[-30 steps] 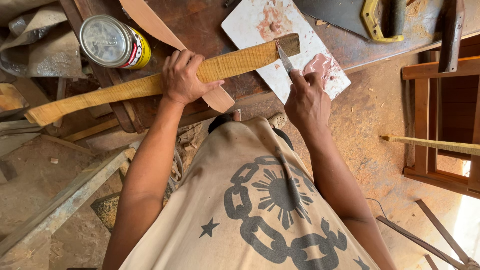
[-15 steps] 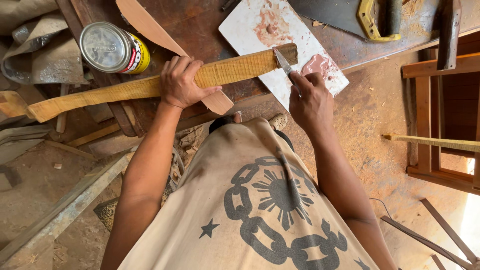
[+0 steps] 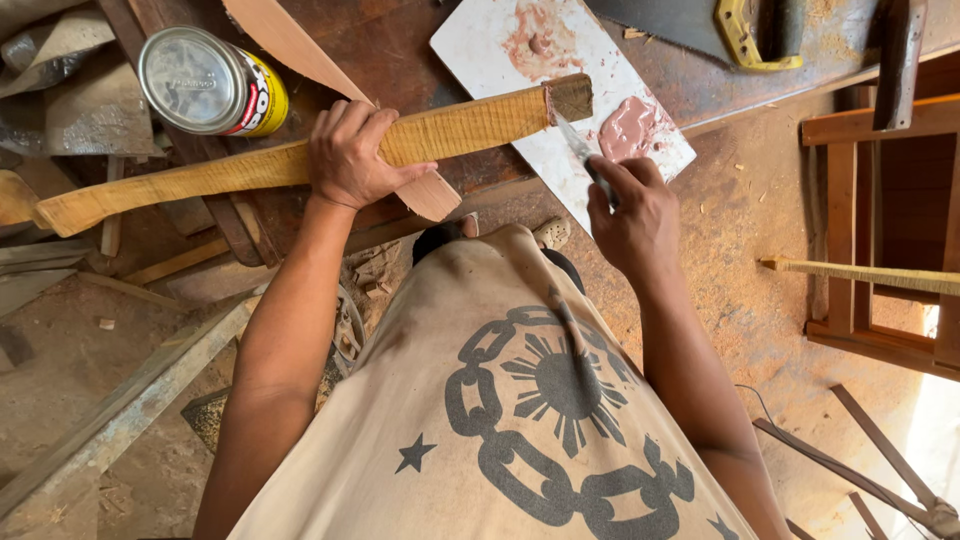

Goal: The person applies a pinkish filler to a small wooden piece and a larger wooden leg using a metal spatula. They then use a hammer to tap the small piece into place on the leg. The person continues to apply more filler to the joint area.

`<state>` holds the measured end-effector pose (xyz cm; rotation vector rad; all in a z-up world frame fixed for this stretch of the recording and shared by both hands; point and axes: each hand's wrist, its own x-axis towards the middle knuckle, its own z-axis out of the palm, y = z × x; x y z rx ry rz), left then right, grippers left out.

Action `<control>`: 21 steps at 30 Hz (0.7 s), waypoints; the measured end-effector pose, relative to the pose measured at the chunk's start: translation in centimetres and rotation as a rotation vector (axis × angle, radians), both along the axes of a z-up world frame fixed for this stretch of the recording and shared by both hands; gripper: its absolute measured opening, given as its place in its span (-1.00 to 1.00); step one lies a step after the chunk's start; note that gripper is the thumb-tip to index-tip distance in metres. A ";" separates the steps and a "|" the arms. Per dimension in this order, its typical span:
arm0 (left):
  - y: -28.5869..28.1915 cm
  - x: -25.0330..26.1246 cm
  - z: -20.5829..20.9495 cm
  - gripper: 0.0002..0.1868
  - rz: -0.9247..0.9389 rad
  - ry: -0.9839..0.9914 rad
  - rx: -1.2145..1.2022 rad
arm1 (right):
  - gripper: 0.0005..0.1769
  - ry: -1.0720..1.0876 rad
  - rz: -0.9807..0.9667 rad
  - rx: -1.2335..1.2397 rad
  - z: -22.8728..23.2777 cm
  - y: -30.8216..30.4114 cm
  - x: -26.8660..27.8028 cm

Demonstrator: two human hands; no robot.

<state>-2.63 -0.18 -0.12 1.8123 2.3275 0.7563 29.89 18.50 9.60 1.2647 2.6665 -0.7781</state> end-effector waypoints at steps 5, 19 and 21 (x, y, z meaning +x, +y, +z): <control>0.0 0.1 -0.3 -0.13 0.005 0.003 0.010 | -0.71 -0.012 -0.031 0.084 -2.9 -1.5 -0.6; 0.3 -0.2 -0.1 -0.17 -0.013 -0.006 0.015 | -0.71 0.152 -0.016 0.094 -1.5 -2.4 0.1; 0.0 -0.1 0.0 -0.19 0.000 -0.008 -0.002 | -0.74 0.179 -0.111 -0.028 -1.3 -1.7 0.2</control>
